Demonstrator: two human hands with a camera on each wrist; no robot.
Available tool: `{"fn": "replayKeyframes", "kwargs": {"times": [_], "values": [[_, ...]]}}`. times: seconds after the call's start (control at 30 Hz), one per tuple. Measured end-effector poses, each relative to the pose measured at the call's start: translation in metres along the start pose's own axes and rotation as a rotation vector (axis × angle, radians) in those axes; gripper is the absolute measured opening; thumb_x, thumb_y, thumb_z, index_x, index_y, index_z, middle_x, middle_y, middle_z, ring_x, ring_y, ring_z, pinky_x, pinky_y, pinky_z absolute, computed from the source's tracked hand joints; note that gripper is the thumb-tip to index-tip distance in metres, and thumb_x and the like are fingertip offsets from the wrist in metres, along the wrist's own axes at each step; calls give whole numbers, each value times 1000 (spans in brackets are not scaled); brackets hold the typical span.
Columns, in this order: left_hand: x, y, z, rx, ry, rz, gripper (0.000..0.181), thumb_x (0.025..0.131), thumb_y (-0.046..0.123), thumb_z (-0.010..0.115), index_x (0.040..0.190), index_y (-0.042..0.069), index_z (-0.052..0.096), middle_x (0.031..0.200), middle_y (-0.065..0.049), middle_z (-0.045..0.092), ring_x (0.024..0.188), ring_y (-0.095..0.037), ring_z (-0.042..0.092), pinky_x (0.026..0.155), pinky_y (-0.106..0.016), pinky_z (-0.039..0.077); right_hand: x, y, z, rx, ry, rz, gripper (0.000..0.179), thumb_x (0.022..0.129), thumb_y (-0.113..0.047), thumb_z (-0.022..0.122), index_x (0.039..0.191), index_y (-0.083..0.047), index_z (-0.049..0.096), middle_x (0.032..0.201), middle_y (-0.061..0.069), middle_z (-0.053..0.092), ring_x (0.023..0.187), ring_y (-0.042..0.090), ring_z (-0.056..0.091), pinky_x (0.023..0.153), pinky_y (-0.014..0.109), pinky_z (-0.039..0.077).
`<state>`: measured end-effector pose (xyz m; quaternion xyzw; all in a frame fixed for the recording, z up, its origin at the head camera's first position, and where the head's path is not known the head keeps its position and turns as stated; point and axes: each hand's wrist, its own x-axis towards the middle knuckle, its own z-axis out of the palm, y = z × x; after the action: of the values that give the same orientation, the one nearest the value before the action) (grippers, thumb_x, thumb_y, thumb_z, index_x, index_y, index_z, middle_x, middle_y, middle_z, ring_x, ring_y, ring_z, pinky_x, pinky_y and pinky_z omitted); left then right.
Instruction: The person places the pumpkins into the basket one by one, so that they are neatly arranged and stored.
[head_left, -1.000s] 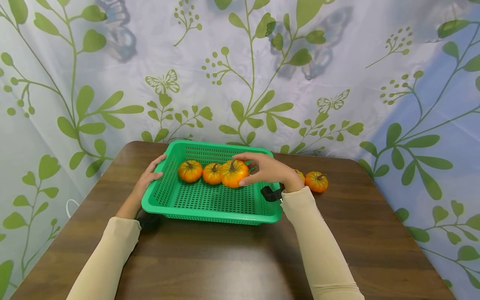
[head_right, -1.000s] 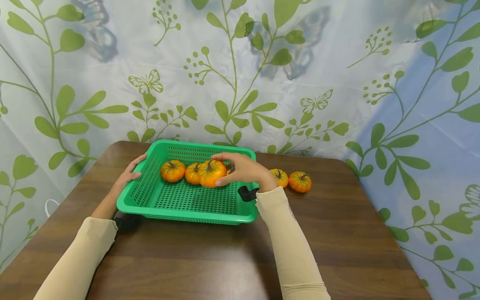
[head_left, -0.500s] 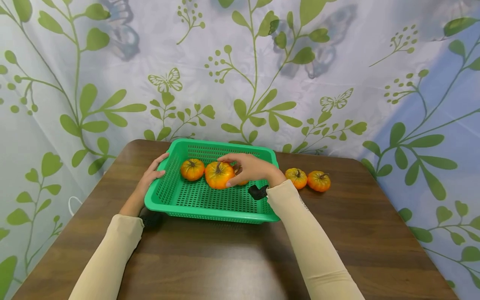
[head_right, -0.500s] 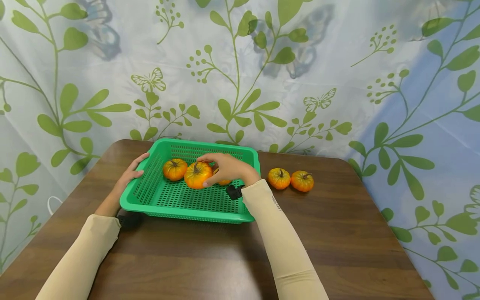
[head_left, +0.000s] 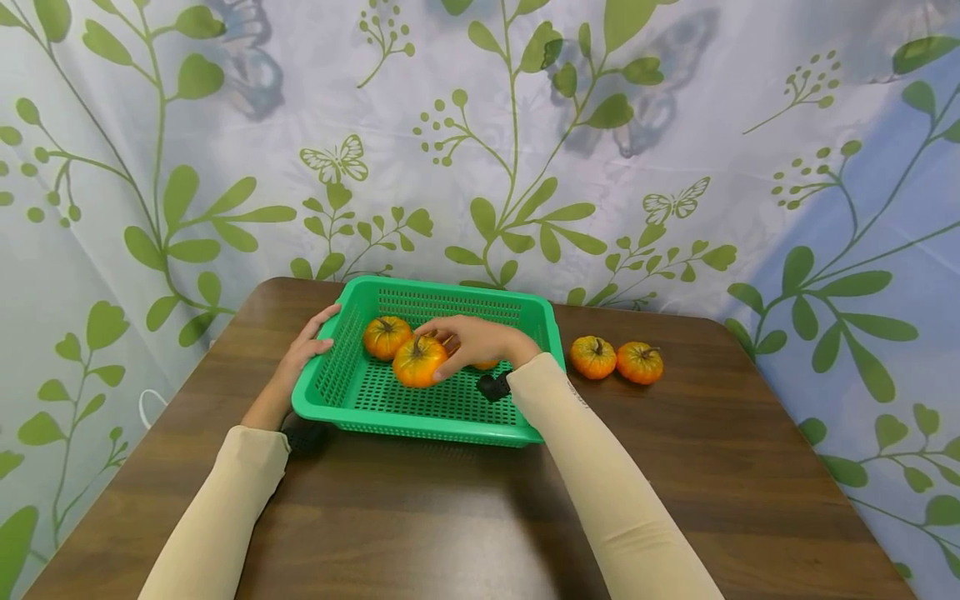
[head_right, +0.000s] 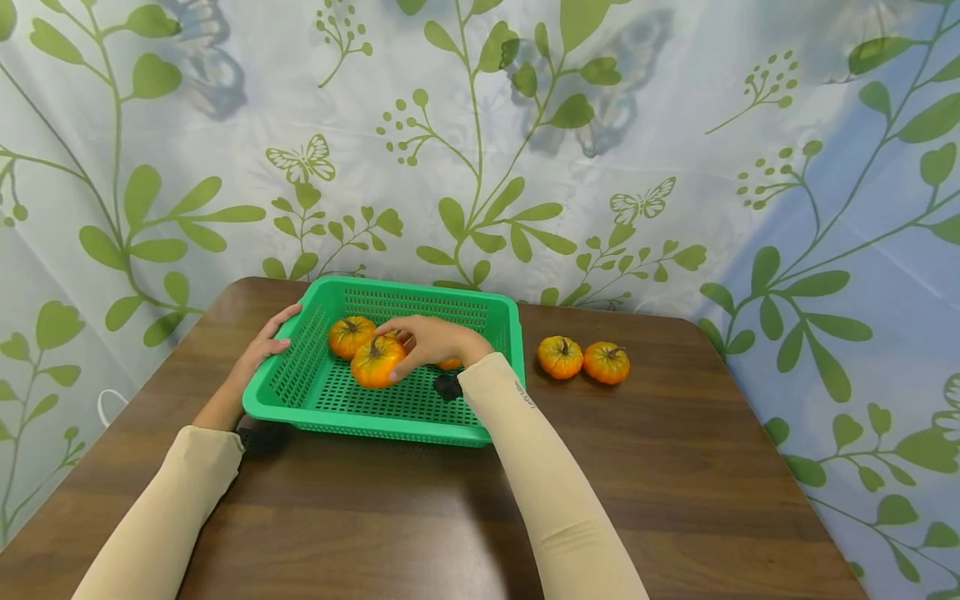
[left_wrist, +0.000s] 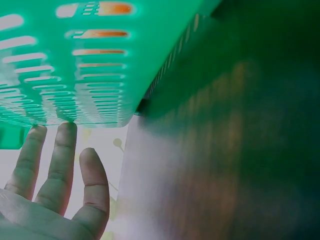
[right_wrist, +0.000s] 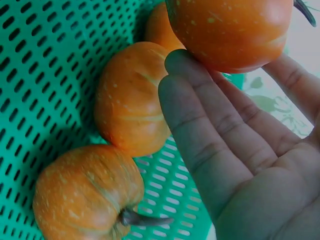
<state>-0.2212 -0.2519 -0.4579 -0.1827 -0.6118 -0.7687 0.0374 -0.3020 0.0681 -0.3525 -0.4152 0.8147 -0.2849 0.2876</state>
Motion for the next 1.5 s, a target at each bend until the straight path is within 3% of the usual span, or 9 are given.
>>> {"fn": "replayKeyframes", "kwargs": {"times": [0.17, 0.33, 0.47, 0.63, 0.8, 1.1, 1.27, 1.4, 1.5], "values": [[-1, 1, 0, -15, -11, 0, 54, 108, 6, 39, 156, 28, 46, 146, 10, 53, 124, -9, 60, 96, -23, 54, 11, 0, 6, 40, -41, 6, 74, 95, -12, 83, 161, -9, 50, 160, 17, 50, 141, 33, 53, 113, 38, 48], [-1, 0, -2, -21, -11, 21, 54, 107, 4, 38, 151, 32, 52, 144, 11, 57, 123, -9, 60, 95, -23, 53, 21, -4, 14, 104, -70, 35, 75, 95, -7, 82, 162, -10, 49, 161, 15, 48, 139, 31, 55, 108, 35, 51], [-1, 1, -1, -17, -1, 3, 54, 108, 4, 38, 151, 33, 53, 144, 10, 56, 121, -9, 61, 93, -23, 54, 26, -7, 19, 131, -78, 29, 75, 95, -4, 82, 162, -8, 49, 163, 16, 45, 136, 30, 56, 106, 34, 52], [-3, 4, 2, 20, 21, -57, 55, 109, 8, 37, 160, 28, 44, 151, 0, 42, 120, -10, 60, 91, -25, 55, 31, -6, 22, 104, -80, 43, 76, 95, -5, 82, 163, -8, 49, 163, 16, 46, 137, 27, 56, 105, 32, 52], [-3, 4, 3, 42, 42, -65, 57, 108, 8, 36, 164, 22, 39, 154, -8, 35, 121, -10, 59, 91, -25, 54, 38, -7, 24, 38, -86, 63, 75, 95, -6, 82, 162, -11, 50, 161, 17, 51, 139, 30, 57, 106, 34, 52], [-3, 3, 2, 29, 31, -54, 55, 108, 7, 37, 158, 28, 44, 150, -2, 40, 121, -9, 60, 92, -24, 55, 52, -9, 31, 13, -110, 78, 78, 95, -11, 84, 165, -15, 48, 162, 18, 49, 145, 33, 53, 109, 38, 51], [-2, 3, 2, 3, 12, -41, 55, 108, 7, 38, 160, 25, 42, 147, 4, 48, 122, -10, 61, 94, -25, 55, 57, -13, 34, -28, -104, 88, 78, 95, -12, 84, 164, -16, 49, 167, 15, 44, 149, 34, 48, 111, 41, 50], [-1, 2, 2, -11, 8, -33, 56, 108, 6, 38, 162, 21, 39, 150, 3, 45, 125, -9, 60, 96, -24, 55, 60, -15, 37, -22, -115, 76, 79, 95, -7, 83, 165, -14, 47, 167, 13, 45, 148, 36, 49, 111, 41, 51], [-1, 2, 2, -12, 12, -37, 56, 107, 5, 38, 159, 25, 44, 150, 1, 41, 125, -9, 59, 96, -24, 55, 64, -15, 39, -26, -122, 69, 79, 96, -6, 81, 166, -13, 45, 166, 13, 46, 148, 36, 49, 111, 41, 51]]}}
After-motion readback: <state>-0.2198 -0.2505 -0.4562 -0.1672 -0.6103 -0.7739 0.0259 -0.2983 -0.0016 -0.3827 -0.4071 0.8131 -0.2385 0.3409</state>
